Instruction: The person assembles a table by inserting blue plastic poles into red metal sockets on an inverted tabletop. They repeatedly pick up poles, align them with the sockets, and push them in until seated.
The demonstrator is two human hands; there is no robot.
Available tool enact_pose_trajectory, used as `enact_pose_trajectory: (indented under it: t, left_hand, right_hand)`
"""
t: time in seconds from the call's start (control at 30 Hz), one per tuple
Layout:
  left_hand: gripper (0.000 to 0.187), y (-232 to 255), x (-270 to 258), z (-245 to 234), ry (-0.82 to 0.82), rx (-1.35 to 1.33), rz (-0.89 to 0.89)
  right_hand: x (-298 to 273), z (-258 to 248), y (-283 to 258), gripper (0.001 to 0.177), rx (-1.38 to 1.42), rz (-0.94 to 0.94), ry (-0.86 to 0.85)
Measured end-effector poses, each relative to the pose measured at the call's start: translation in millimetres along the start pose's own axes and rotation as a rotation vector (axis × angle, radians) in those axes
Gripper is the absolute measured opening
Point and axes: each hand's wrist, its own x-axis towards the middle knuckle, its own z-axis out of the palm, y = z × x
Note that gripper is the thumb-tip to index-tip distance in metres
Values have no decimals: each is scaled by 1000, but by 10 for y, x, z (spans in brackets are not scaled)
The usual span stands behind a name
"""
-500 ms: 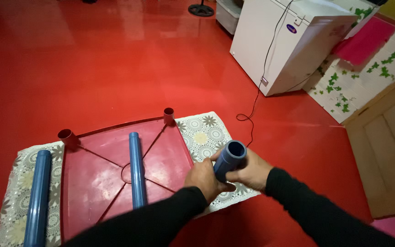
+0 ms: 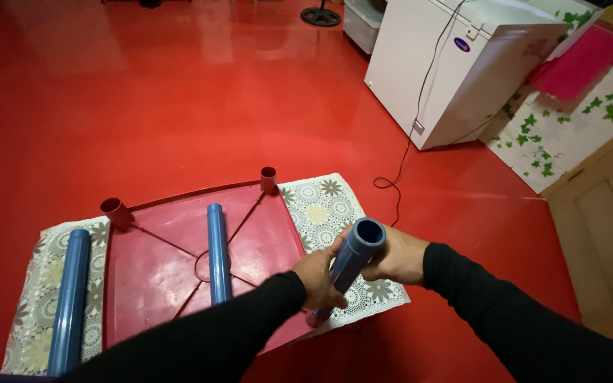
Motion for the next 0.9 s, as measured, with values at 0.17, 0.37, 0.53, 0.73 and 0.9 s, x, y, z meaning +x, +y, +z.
enact_pose_trajectory:
  t: [0.17, 0.37, 0.53, 0.73, 0.9]
  left_hand:
    - [60, -254, 263, 1, -182, 0, 100]
    - [62, -421, 490, 11, -308, -160, 346]
    - [49, -405, 534, -99, -346, -2, 272]
    - [46, -293, 452, -183, -345, 22, 281]
    - [51, -177, 332, -250, -260, 78, 273]
  right_hand:
    - [-32, 98, 128, 77, 112, 79, 176]
    - [-31, 706, 282, 83, 252, 155, 643]
    - [26, 1062, 132, 52, 169, 259, 986]
    - [22, 1026, 23, 46, 64, 304, 968]
    - [57, 973, 173, 48, 17, 233, 949]
